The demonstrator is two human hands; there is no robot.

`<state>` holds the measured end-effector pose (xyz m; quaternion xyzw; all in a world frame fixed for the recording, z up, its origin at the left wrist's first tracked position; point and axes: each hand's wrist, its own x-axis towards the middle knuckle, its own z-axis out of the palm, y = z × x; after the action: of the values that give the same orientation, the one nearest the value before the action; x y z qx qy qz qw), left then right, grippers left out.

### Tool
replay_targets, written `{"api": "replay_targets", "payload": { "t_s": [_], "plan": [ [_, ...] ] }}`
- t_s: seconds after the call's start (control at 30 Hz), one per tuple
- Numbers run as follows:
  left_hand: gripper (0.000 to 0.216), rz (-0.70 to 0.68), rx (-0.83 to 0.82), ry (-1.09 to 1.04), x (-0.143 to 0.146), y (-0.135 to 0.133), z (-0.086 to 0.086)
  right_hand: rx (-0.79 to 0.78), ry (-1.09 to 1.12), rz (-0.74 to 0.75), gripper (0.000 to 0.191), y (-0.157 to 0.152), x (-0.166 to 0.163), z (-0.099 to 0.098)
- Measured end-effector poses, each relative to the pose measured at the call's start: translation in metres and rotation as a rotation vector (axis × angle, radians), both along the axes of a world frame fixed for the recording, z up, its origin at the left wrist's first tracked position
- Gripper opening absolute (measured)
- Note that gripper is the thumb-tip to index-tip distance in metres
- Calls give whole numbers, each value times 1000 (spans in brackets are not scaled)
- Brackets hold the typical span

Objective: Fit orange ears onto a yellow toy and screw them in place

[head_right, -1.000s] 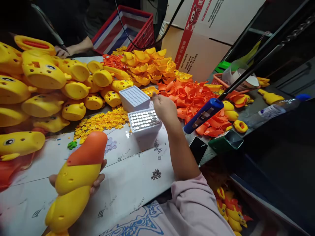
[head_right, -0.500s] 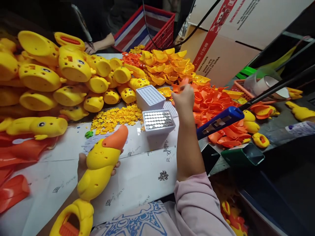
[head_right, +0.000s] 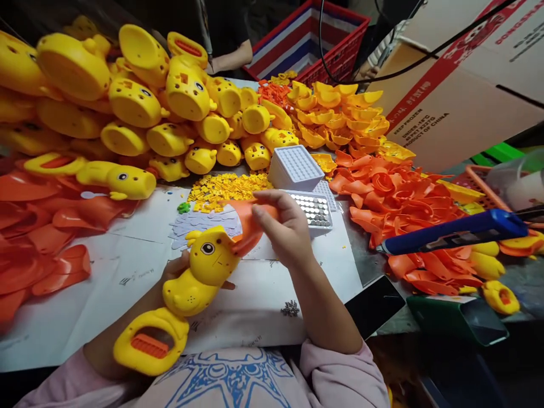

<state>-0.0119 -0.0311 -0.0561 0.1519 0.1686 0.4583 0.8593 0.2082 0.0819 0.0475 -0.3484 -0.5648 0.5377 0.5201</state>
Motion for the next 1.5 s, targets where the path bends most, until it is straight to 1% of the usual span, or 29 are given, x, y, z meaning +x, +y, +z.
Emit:
{"api": "replay_targets", "payload": {
  "t_s": [0.1,0.17,0.3,0.4,0.47,0.57,0.67,0.73,0.8,0.9,0.97,1.03,1.1,1.17,1.23,1.33,1.4,1.5],
  "plan": [
    [69,-7,18,20,1,5,6,-43,-4,101,52,5,-6,9],
    [65,-17,11,41,1,5,12,-71,-24,161,62,5,-8,11],
    [54,-16,34,65,6,2,29,-133,-148,253,56,6,-10,3],
    [52,-40,-17,124,9,3,41,-180,-251,310,60,11,-13,-7],
    [53,-41,-37,174,10,4,45,-216,-299,328,62,15,-15,-12],
    [66,-15,-39,228,9,6,44,-220,-346,397,61,22,-15,-16],
    [91,9,-56,248,9,5,42,-132,-399,470,56,22,-14,-16],
    [101,29,-49,265,10,3,40,-104,-451,427,54,19,-15,-15],
    [100,103,-11,322,13,0,38,-125,-460,343,51,13,-18,-15],
    [96,252,66,488,17,-5,35,-133,-344,231,45,2,-27,-17],
    [96,301,114,578,19,-7,32,-82,-270,167,42,-3,-33,-18],
    [97,316,176,633,19,-7,29,-16,-237,135,39,-5,-36,-20],
    [97,313,247,655,19,-7,26,35,-220,144,35,-6,-36,-23],
    [93,294,298,628,21,-6,25,61,-220,170,32,-4,-35,-25],
    [85,293,298,582,23,-6,26,48,-242,179,30,-2,-34,-25],
    [74,310,227,543,26,-5,28,-22,-315,149,29,2,-34,-24],
    [72,318,168,528,27,-4,28,-61,-372,129,30,3,-33,-23],
    [73,347,125,525,26,0,27,-54,-433,111,31,4,-32,-20]
  ]
}}
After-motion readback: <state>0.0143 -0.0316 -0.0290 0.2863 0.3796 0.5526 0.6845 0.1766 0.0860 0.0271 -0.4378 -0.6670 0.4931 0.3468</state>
